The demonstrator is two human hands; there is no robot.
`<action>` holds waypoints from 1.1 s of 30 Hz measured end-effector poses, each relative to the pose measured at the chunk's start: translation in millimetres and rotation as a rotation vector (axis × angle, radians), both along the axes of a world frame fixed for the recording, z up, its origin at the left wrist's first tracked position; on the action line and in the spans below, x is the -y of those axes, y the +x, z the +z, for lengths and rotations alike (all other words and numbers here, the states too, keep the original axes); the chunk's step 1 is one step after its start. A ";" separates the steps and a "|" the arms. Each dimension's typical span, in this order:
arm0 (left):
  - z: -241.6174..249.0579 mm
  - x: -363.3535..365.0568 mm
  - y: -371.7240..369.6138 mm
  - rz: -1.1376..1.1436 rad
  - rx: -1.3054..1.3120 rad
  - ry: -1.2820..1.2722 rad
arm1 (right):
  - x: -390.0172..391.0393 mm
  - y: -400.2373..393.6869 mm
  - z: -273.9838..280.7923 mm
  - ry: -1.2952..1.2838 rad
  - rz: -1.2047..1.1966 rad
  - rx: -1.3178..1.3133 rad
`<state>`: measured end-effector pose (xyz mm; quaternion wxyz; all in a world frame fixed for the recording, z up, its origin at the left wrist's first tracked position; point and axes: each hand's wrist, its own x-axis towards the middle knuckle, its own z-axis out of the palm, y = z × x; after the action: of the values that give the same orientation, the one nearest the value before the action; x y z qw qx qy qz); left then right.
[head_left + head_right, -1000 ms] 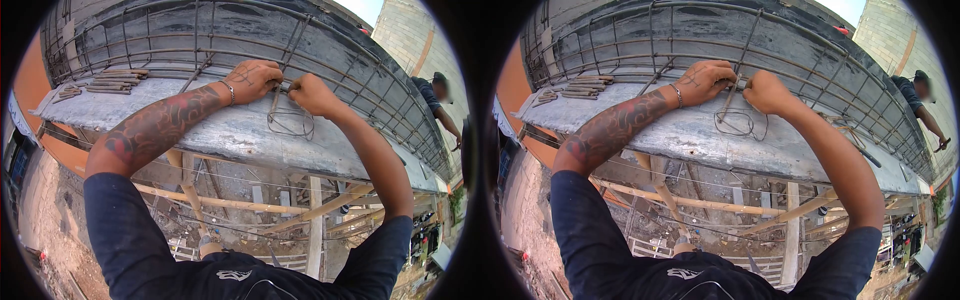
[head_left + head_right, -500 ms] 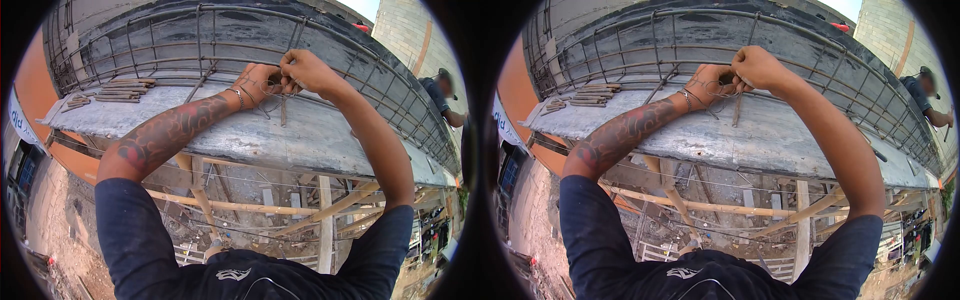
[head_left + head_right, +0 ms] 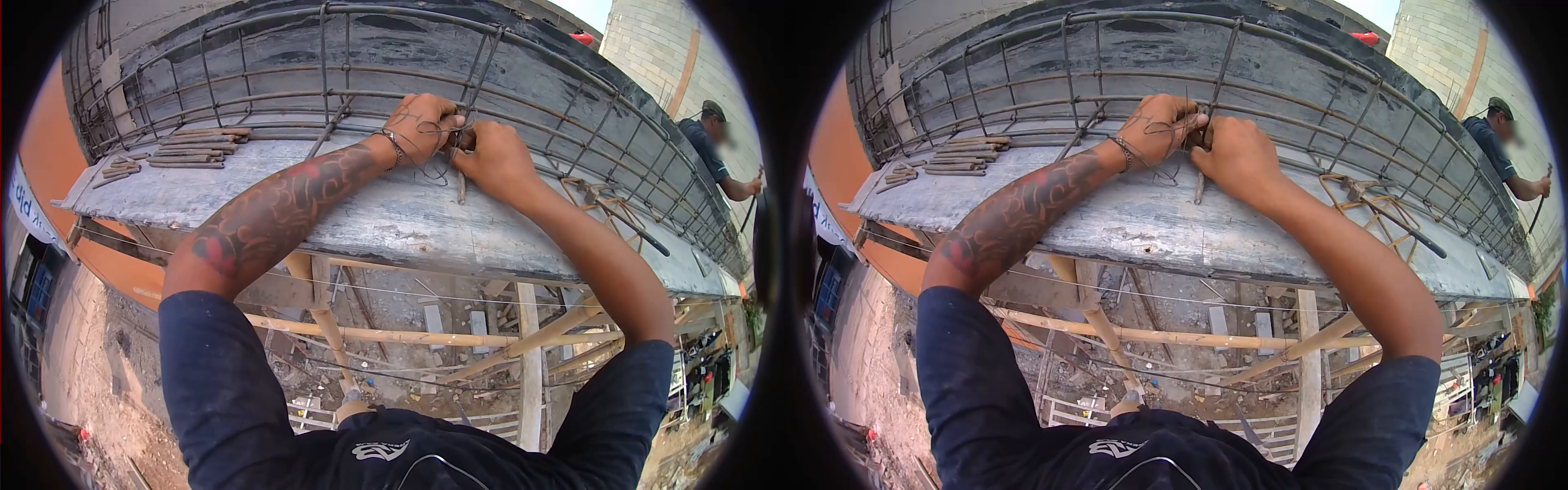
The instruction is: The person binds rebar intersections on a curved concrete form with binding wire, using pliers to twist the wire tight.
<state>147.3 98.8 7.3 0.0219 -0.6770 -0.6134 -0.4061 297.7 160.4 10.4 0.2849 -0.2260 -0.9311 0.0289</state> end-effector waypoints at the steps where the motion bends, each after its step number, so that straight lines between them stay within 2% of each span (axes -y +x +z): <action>1: 1.2 0.5 -0.7 0.002 0.002 0.006 | 5.9 -2.9 2.5 0.015 -0.086 0.014; 2: 1.9 0.3 -0.7 0.002 0.018 0.007 | 9.4 -4.5 5.9 0.033 -0.173 0.030; 6: 1.8 -0.9 -0.9 0.035 -0.004 0.005 | 5.6 -7.2 11.1 0.029 -0.151 0.063; 10: -6.6 -1.5 -1.6 -0.026 0.088 0.066 | -6.1 -6.3 11.6 0.062 -0.117 0.092; 12: -7.3 -0.4 -2.8 -0.085 0.345 -0.040 | -12.9 -1.9 10.6 -0.008 0.027 0.012; 13: -5.0 -0.2 -5.7 -0.082 0.348 -0.031 | -14.9 -1.9 10.6 0.001 0.032 0.016; 15: -2.7 0.7 -7.9 0.035 0.053 -0.028 | -17.2 0.9 7.3 -0.106 0.042 -0.021; 19: 4.4 12.1 -10.5 0.126 -0.038 -0.155 | -26.4 2.6 5.0 -0.226 0.036 0.003; 21: 7.0 18.9 -10.8 0.080 -0.198 -0.090 | -33.5 3.7 6.1 -0.466 0.091 -0.022; 22: 4.2 19.0 -12.8 0.082 -0.202 -0.091 | -37.1 4.1 6.1 -0.467 0.093 -0.025; 24: -1.1 19.9 -14.9 -0.039 -0.379 0.136 | -42.8 4.7 6.4 -0.618 0.152 -0.008; 27: -1.7 20.0 -10.9 -0.089 -0.374 0.118 | -45.8 3.2 7.8 -0.718 0.160 -0.003; 30: -0.4 19.3 -6.7 -0.124 -0.318 0.128 | -43.2 4.5 8.0 -0.726 0.181 -0.010; 33: 2.0 18.5 -2.7 -0.102 -0.369 0.119 | -49.2 5.5 10.8 -0.715 0.221 0.032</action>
<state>144.6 80.3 9.3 0.1535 -0.7677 -0.5388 -0.3112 303.1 209.6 21.2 0.1685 -0.2098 -0.8853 0.3793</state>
